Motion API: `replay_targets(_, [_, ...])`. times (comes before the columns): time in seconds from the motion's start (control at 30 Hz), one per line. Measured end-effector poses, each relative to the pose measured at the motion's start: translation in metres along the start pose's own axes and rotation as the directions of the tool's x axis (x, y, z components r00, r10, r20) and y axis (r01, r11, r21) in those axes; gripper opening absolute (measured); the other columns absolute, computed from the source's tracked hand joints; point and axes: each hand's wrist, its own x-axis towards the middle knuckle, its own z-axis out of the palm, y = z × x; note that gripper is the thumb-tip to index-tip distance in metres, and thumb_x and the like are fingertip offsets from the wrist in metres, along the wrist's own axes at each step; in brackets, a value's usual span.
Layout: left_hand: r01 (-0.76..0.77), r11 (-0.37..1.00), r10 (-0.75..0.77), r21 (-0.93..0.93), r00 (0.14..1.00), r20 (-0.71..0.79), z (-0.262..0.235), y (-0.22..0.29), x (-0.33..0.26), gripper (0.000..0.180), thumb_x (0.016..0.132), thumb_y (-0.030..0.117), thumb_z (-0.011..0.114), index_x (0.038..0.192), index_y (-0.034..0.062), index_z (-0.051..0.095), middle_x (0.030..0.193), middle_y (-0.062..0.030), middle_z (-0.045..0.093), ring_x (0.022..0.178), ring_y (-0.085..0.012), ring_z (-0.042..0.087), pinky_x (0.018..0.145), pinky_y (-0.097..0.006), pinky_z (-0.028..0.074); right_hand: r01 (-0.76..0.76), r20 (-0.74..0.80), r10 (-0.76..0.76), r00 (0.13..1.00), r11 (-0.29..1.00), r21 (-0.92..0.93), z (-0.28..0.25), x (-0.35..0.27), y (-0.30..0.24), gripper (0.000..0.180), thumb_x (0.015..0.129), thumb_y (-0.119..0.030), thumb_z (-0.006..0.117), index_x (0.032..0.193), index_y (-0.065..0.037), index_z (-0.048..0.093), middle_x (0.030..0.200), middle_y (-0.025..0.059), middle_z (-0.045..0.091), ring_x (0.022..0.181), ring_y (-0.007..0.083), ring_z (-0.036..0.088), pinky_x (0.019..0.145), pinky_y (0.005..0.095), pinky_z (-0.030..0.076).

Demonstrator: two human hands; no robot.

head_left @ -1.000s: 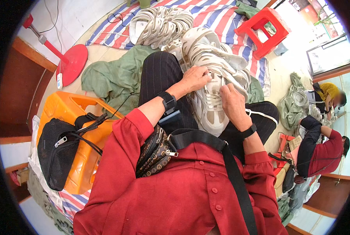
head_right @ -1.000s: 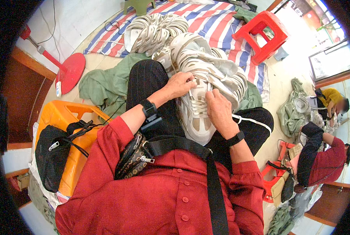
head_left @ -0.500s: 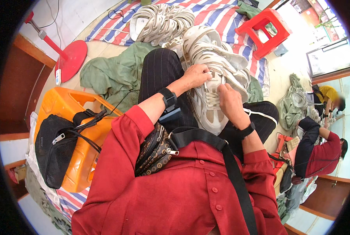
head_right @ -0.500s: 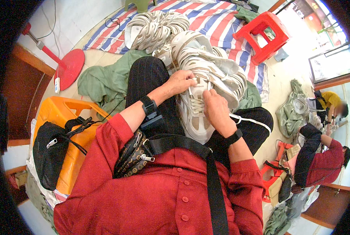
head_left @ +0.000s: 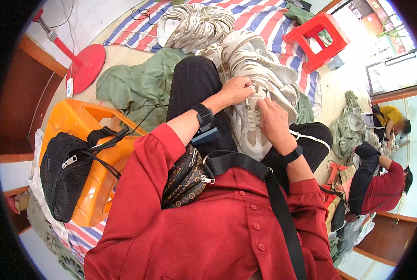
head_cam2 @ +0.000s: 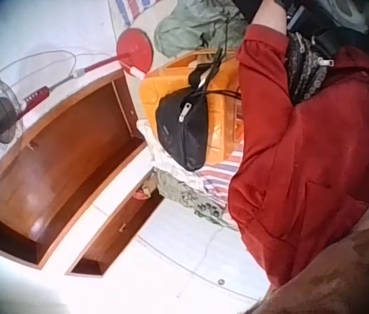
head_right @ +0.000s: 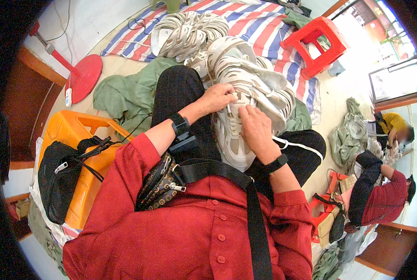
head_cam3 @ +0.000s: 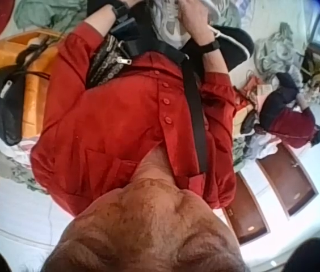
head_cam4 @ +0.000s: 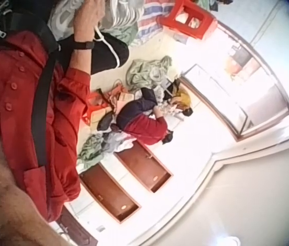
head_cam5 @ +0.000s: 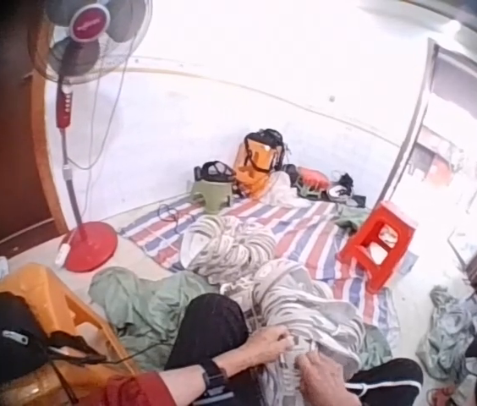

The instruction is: Lacing a large bundle of shoes together in a manufacturing setting.

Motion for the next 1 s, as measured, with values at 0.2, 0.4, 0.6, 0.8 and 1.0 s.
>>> replay_targets(0.2, [-0.013,1.0,0.013,0.014,1.0,-0.011,-0.001,-0.001,0.0,0.029,0.077,0.026,0.062,0.09,0.0001,0.065,0.079,-0.0144,0.064,0.073,-0.0246,0.061,0.068,-0.035,0.047,0.052,0.094,-0.059,0.994,0.995,0.083,0.0,0.006,0.0,0.014,0.077,0.0,0.051,0.09,-0.004,0.049,0.08,0.0144,0.056,0.075,0.0354,0.058,0.064,0.044,0.045])
replay_targets(0.4, [0.003,1.0,-0.003,0.021,1.0,0.0,-0.001,0.002,-0.001,0.029,0.077,0.026,0.062,0.089,-0.0002,0.064,0.078,-0.0151,0.064,0.073,-0.0256,0.061,0.068,-0.036,0.047,-0.006,0.03,-0.004,1.0,0.951,0.311,-0.002,0.002,0.007,0.013,0.082,-0.006,0.052,0.095,-0.005,0.05,0.082,0.0154,0.056,0.071,0.038,0.058,0.063,0.0458,0.046])
replay_targets(0.6, [-0.042,0.998,0.043,0.039,0.999,-0.022,-0.001,0.001,-0.003,0.03,0.078,0.027,0.062,0.089,-0.0002,0.064,0.078,-0.0153,0.064,0.073,-0.0262,0.061,0.067,-0.037,0.046,-0.07,0.003,0.07,0.998,0.992,0.101,-0.004,-0.004,-0.002,0.011,0.084,-0.009,0.055,0.094,-0.006,0.053,0.087,0.013,0.053,0.079,0.0341,0.059,0.066,0.0432,0.046])
replay_targets(0.8, [-0.013,1.0,0.013,0.023,1.0,-0.019,-0.001,0.004,-0.004,0.03,0.076,0.028,0.062,0.088,0.0003,0.065,0.083,-0.0173,0.065,0.08,-0.0305,0.061,0.072,-0.039,0.046,-0.035,-0.052,0.03,0.998,0.995,-0.092,0.0,-0.005,0.003,0.011,0.078,-0.008,0.057,0.089,-0.006,0.052,0.085,0.0109,0.049,0.083,0.029,0.056,0.067,0.0403,0.048])
replay_targets(1.0, [0.062,0.998,-0.061,-0.027,0.998,0.015,-0.004,0.007,-0.003,0.029,0.073,0.027,0.062,0.086,0.0012,0.066,0.086,-0.0183,0.066,0.086,-0.0328,0.063,0.076,-0.04,0.047,-0.02,-0.017,0.02,1.0,1.0,0.013,0.012,-0.008,0.004,0.011,0.075,-0.004,0.056,0.085,-0.006,0.05,0.084,0.012,0.048,0.082,0.0309,0.055,0.066,0.042,0.047])
